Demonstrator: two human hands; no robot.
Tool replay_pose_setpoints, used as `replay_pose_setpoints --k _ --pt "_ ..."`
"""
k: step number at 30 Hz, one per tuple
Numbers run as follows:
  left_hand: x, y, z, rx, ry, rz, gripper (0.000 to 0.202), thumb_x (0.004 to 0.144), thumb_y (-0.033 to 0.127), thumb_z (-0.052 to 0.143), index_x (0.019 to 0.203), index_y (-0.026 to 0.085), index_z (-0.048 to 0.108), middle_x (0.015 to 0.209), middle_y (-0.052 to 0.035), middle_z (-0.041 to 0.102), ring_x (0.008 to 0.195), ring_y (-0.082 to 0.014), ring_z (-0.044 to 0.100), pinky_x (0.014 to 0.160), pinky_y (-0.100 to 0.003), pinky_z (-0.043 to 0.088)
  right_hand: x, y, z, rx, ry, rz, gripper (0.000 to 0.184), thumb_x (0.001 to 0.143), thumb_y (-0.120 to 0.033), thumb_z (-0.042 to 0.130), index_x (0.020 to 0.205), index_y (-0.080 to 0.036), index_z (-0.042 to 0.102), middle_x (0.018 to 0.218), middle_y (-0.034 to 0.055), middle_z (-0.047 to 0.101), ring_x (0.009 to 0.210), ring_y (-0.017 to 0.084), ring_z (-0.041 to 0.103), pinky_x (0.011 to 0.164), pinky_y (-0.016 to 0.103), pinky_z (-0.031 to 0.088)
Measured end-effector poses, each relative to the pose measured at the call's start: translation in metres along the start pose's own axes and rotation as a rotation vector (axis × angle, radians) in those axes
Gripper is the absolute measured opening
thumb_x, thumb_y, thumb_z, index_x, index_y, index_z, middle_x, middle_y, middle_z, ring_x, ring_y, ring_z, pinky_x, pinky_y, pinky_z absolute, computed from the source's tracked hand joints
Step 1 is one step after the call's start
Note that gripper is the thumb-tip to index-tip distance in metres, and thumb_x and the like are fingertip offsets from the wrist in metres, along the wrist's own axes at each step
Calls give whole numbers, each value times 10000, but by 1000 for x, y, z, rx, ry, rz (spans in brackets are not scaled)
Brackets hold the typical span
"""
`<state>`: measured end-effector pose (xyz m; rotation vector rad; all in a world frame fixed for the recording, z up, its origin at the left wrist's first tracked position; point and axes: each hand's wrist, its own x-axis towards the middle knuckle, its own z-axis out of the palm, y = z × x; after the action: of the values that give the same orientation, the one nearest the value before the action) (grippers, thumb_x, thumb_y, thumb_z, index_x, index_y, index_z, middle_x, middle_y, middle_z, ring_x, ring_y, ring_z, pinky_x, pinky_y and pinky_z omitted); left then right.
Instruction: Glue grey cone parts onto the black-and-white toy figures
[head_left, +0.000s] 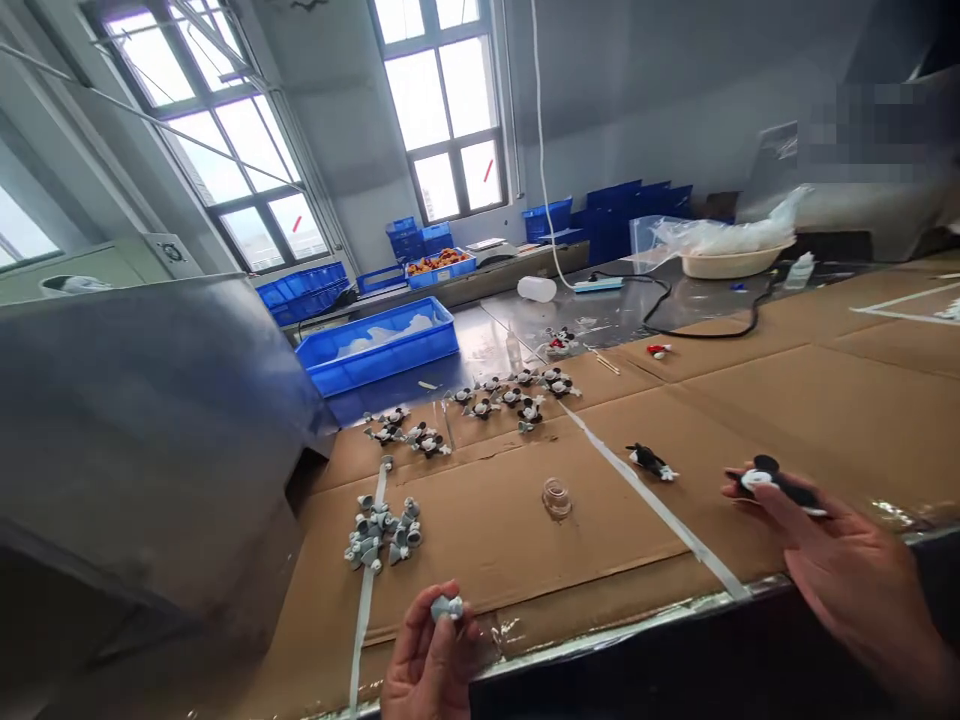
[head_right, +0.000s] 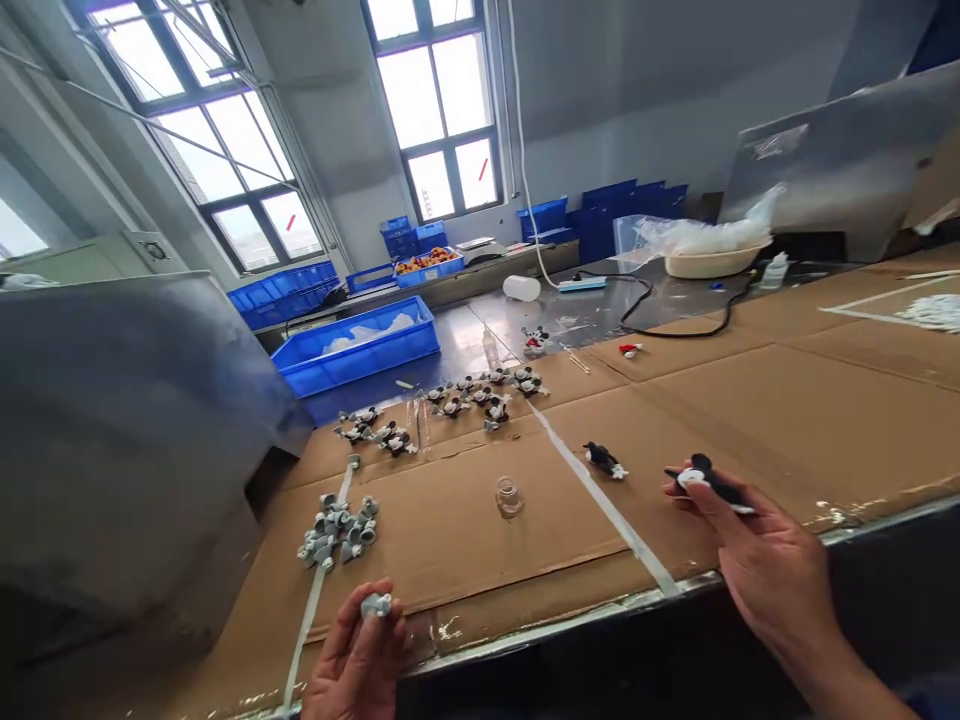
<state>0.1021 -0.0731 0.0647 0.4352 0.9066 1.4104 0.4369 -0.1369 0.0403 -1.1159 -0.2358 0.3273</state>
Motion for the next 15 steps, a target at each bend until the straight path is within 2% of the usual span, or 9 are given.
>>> replay_pose_setpoints --k 3,5,10,15 --pt "-1 1 -1 -33 -7 -10 561 281 308 1052 780 220 811 899 -38 798 738 -162 761 701 -153 611 2 2 0 -11 22 -10 655 303 -485 1006 837 -195 762 920 80 744 811 201 687 1050 400 488" --pt "-3 2 -4 -57 -10 -32 544 290 271 1052 779 234 814 917 -49 799 759 -167 766 716 -148 605 3 3 -1 -18 16 -24 639 309 -503 1004 815 -200 760 908 89 738 821 214 683 1076 432 468" --pt "-5 -2 -8 -99 -28 -100 398 501 24 956 794 254 816 936 -35 799 745 -164 767 694 -156 608 2 1 -2 -17 -27 -1 582 382 -469 1005 842 -204 767 962 99 729 828 193 688 1061 382 477" --pt "-4 -5 -7 -114 -46 -127 529 334 213 1047 808 208 812 905 -50 796 731 -176 757 683 -187 619 -7 -8 5 -49 4 6 645 320 -491 999 853 -212 767 964 95 733 833 200 687 1055 375 481"
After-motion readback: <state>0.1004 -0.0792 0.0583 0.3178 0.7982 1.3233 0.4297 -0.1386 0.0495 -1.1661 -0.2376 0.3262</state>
